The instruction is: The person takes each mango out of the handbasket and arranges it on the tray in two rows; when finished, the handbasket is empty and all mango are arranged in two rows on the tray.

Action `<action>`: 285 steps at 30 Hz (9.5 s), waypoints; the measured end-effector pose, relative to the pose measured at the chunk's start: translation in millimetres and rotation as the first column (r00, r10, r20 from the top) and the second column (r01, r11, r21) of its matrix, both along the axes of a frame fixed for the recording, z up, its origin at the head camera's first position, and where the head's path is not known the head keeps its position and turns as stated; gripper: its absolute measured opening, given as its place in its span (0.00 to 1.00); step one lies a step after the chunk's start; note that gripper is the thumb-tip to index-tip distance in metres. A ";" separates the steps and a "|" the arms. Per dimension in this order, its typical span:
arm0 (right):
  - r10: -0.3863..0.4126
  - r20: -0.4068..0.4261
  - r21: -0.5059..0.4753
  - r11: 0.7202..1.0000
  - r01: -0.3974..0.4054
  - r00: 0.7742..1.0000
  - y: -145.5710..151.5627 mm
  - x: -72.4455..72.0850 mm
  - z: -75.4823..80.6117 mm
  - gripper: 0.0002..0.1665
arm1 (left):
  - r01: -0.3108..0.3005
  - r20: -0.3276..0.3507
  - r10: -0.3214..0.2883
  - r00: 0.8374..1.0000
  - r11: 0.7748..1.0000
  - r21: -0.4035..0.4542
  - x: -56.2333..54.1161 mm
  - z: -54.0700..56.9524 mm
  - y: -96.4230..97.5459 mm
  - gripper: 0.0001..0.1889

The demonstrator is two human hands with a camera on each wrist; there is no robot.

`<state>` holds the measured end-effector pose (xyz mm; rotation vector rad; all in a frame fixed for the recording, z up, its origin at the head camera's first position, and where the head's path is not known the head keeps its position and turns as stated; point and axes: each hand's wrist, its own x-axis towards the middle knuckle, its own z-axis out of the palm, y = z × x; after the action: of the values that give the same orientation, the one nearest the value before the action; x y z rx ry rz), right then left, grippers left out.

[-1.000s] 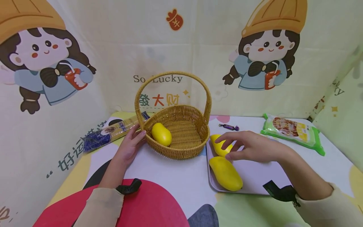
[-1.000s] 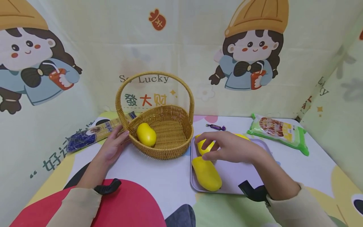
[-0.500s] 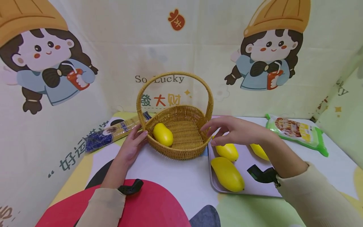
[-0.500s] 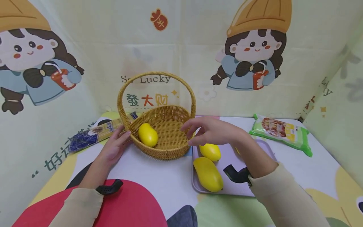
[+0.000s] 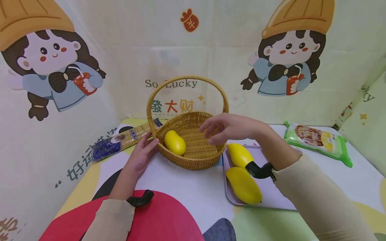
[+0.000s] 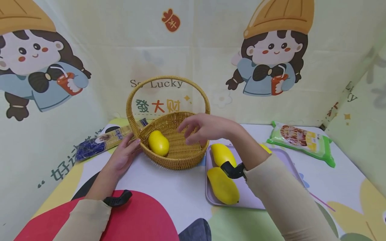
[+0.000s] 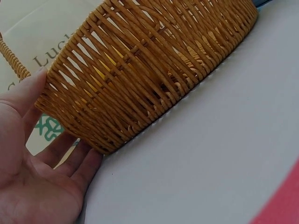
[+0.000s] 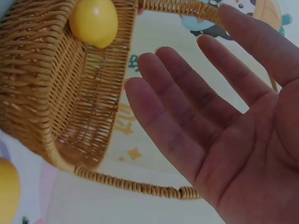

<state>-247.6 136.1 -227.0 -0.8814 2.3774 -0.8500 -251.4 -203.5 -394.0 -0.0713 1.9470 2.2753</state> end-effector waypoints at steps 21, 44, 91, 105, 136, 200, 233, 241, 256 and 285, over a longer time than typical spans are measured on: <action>-0.008 0.155 0.075 0.997 -0.004 0.988 -53.3 -47.9 -1.2 0.26 | -0.011 0.022 0.010 1.000 1.000 0.023 0.9 -0.4 0.9 0.37; -0.147 0.248 0.136 0.984 0.116 0.958 -88.6 -79.9 -43.1 0.40 | 0.022 0.004 -0.022 1.000 1.000 -0.006 -5.2 -1.9 5.1 0.36; -0.182 0.460 0.223 0.971 0.085 0.869 -118.4 -81.5 -63.2 0.46 | 0.000 0.029 0.000 1.000 1.000 0.007 -2.8 0.7 1.6 0.37; -0.122 0.495 0.145 0.988 0.057 0.860 -105.3 -83.9 -61.5 0.43 | -0.013 0.021 0.013 1.000 1.000 -0.002 -0.9 0.7 1.8 0.37; -0.093 0.336 -0.015 0.995 0.104 0.937 -78.2 -58.9 -38.7 0.43 | -0.004 0.028 0.004 1.000 1.000 -0.008 0.4 -1.7 1.6 0.37; -0.175 -0.032 -0.043 0.984 0.174 0.984 18.0 14.0 -7.5 0.44 | 0.023 0.003 -0.023 1.000 1.000 0.014 4.6 -0.7 0.4 0.37; -0.363 -0.053 -0.035 0.932 0.361 0.930 103.9 66.5 -38.4 0.46 | 0.029 0.010 -0.029 1.000 1.000 -0.001 6.9 -3.5 1.2 0.38; -0.394 -0.038 -0.046 0.919 0.393 0.918 124.3 82.9 -41.0 0.45 | 0.038 0.000 -0.038 0.999 0.999 -0.007 5.3 -1.6 1.4 0.37; -0.436 -0.118 0.001 0.898 0.439 0.892 159.5 103.2 -53.0 0.46 | 0.033 -0.017 -0.033 0.999 0.999 -0.018 3.0 -0.4 0.9 0.37; -0.478 -0.217 0.185 0.836 0.516 0.851 187.1 123.3 -93.5 0.48 | 0.020 -0.007 -0.020 1.000 1.000 0.013 4.3 0.4 1.9 0.36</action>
<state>-124.3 323.2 -320.4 -0.2307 2.8378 -0.6657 -247.1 -201.6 -393.7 -0.0422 1.9276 2.2786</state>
